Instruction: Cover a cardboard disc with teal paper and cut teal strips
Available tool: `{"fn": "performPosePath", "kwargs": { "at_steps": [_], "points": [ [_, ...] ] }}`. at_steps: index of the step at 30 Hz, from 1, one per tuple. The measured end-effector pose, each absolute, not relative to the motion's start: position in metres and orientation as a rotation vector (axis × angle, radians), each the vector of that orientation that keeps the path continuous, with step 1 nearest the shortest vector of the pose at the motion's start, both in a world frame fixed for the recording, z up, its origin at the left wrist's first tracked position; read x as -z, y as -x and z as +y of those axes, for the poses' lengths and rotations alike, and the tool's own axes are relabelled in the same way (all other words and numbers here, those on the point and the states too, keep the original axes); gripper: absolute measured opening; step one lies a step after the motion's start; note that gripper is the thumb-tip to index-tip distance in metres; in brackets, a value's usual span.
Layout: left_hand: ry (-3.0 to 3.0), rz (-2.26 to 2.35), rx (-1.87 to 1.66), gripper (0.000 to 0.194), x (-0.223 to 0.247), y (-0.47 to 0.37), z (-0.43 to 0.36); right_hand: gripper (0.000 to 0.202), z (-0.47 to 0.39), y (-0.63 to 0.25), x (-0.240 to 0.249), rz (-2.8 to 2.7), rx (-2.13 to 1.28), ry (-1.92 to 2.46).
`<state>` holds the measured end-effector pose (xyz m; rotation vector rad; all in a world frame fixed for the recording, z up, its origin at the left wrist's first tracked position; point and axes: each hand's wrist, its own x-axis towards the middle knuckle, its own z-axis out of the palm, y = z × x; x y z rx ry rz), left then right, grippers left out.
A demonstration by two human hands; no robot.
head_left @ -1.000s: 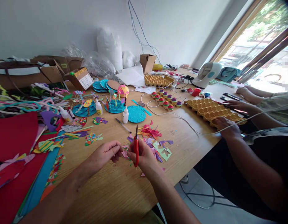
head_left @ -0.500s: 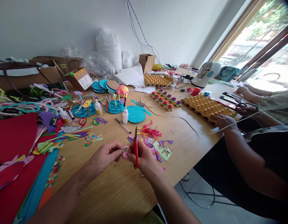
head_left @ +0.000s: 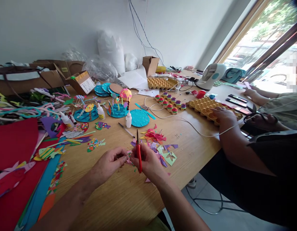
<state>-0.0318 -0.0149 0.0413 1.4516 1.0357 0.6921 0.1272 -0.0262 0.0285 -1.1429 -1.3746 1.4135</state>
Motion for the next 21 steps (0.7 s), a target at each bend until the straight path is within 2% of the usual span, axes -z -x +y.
{"fn": "performPosePath", "kwargs": {
  "at_steps": [5,11,21],
  "points": [
    [-1.314,1.103,-0.855,0.016,-0.051,0.031,-0.020,0.014,-0.039,-0.138,-0.038,-1.659,-1.238,1.258],
    [-1.058,1.049,-1.034,0.013,-0.055,0.028,-0.022,0.023,-0.053,-0.139,-0.040,-1.908,-1.084,1.381],
    [-1.023,0.984,-1.042,0.015,-0.056,0.025,-0.026,0.021,-0.050,-0.138,-0.044,-2.067,-0.811,1.415]
  ]
}}
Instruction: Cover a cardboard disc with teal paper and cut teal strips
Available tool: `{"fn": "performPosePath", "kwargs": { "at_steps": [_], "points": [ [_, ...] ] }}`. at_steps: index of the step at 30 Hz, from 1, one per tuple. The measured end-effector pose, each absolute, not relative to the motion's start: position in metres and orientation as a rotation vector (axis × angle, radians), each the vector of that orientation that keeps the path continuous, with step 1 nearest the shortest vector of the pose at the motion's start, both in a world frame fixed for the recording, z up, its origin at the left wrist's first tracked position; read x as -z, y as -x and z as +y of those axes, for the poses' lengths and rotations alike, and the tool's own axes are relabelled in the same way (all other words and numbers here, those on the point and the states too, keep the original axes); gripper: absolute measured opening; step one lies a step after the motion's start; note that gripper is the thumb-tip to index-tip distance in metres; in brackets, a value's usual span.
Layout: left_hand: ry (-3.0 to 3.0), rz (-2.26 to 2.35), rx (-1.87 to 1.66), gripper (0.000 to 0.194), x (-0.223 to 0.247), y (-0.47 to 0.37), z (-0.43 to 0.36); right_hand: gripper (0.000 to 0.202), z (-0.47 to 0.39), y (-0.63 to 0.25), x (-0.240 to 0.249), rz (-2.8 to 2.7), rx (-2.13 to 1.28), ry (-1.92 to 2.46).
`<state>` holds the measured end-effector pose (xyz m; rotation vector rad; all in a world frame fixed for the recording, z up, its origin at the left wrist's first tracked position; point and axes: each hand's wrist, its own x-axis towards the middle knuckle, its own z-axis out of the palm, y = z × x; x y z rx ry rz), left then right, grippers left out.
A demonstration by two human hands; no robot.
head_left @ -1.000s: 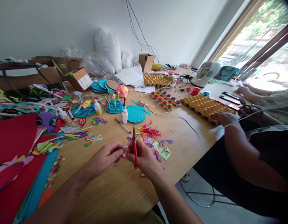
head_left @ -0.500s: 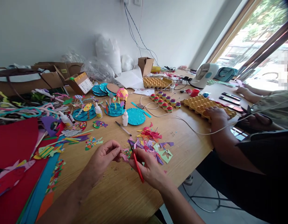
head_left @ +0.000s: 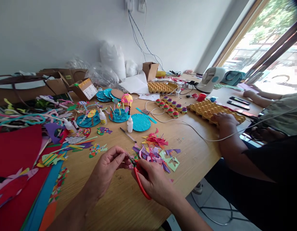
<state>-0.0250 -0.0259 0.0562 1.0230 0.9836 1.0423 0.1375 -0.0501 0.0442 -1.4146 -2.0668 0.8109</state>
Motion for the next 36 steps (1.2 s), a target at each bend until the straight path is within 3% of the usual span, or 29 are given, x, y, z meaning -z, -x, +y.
{"fn": "performPosePath", "kwargs": {
  "at_steps": [17,28,36],
  "points": [
    [-1.038,0.895,-0.988,0.010,-0.0507,0.0285,-0.0276,0.024,-0.0506,-0.1426,-0.0513,-2.179,-0.769,1.466],
    [-1.026,0.888,-0.975,0.013,-0.0492,0.0285,-0.0291,0.024,-0.0562,-0.1459,-0.0444,-2.218,-0.566,1.518],
    [-1.024,0.885,-0.950,0.012,-0.0481,0.0298,-0.0283,0.024,-0.0536,-0.1476,-0.0527,-2.217,-0.765,1.502]
  ]
}}
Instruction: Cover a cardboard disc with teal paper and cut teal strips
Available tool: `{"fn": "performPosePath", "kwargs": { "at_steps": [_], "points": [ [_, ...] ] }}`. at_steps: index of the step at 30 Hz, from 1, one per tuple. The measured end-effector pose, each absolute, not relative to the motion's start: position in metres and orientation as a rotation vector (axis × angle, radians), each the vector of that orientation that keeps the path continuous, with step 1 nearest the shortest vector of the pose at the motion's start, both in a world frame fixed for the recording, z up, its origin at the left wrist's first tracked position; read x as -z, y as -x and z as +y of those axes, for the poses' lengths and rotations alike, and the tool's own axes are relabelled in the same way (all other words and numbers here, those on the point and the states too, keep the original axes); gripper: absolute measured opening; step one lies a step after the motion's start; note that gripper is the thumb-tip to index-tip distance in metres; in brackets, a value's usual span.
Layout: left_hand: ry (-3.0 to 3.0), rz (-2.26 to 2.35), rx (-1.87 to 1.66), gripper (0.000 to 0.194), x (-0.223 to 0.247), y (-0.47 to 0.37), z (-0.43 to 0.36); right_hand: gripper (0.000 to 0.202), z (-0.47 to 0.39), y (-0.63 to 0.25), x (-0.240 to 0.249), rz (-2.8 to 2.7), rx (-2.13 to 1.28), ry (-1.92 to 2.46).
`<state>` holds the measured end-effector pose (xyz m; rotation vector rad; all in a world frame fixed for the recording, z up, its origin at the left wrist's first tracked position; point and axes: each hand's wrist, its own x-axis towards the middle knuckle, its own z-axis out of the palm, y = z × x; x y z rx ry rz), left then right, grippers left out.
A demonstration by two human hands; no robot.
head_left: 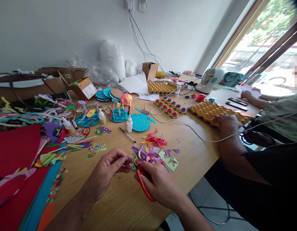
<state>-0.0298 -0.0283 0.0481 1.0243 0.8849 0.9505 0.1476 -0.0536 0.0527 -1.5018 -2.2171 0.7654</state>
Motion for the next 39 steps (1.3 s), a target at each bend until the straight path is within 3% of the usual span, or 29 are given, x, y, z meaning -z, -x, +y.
{"fn": "performPosePath", "kwargs": {
  "at_steps": [22,30,39],
  "points": [
    [-1.035,0.914,-0.881,0.014,-0.051,0.029,-0.027,0.025,-0.054,-0.151,-0.046,-2.251,-0.672,1.493],
    [-1.111,0.972,-0.835,0.016,-0.050,0.032,-0.029,0.028,-0.049,-0.149,-0.043,-2.167,-0.829,1.439],
    [-1.631,1.525,-0.612,0.015,-0.050,0.143,-0.018,0.031,-0.051,-0.164,-0.026,-2.189,-0.820,1.483]
  ]
}}
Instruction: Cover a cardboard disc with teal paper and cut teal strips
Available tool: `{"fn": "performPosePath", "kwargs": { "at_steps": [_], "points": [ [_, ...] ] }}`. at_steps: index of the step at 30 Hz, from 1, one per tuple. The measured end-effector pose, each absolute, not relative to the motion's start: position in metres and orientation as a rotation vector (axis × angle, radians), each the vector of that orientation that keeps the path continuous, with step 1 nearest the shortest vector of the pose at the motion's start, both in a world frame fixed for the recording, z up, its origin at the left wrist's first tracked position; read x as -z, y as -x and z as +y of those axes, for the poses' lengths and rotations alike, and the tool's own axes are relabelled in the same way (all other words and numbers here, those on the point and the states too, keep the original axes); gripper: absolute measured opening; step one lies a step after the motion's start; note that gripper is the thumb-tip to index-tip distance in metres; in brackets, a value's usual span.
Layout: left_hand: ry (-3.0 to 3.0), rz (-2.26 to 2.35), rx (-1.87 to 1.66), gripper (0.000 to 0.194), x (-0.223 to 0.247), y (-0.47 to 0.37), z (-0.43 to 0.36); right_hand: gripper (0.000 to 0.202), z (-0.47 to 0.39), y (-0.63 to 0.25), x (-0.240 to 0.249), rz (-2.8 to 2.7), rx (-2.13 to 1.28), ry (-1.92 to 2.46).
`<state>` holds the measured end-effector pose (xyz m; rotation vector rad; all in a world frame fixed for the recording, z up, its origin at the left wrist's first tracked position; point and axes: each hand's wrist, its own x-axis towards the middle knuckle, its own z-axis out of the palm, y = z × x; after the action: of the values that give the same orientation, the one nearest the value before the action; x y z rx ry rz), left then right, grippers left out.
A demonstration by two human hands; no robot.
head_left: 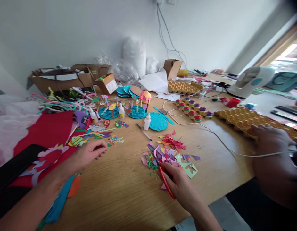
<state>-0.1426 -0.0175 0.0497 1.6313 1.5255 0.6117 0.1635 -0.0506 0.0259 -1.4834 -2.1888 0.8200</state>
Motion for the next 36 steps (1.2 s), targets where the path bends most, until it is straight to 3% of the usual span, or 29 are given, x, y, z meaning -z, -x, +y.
{"fn": "performPosePath", "kwargs": {
  "at_steps": [6,18,30,36],
  "points": [
    [-1.867,1.803,-0.310,0.016,-0.038,0.205,-0.027,0.034,-0.048,-0.167,-0.017,-2.247,-0.778,1.483],
    [-2.043,1.982,0.112,0.023,-0.017,0.224,-0.035,0.033,-0.045,-0.165,-0.016,-2.327,-0.731,1.499],
    [-2.105,1.995,0.023,0.014,-0.035,0.206,-0.031,0.032,-0.045,-0.165,-0.016,-2.334,-0.726,1.531],
    [-2.231,1.672,-0.113,0.016,-0.033,0.145,-0.023,0.028,-0.043,-0.164,-0.020,-2.287,-0.642,1.725]
  ]
}}
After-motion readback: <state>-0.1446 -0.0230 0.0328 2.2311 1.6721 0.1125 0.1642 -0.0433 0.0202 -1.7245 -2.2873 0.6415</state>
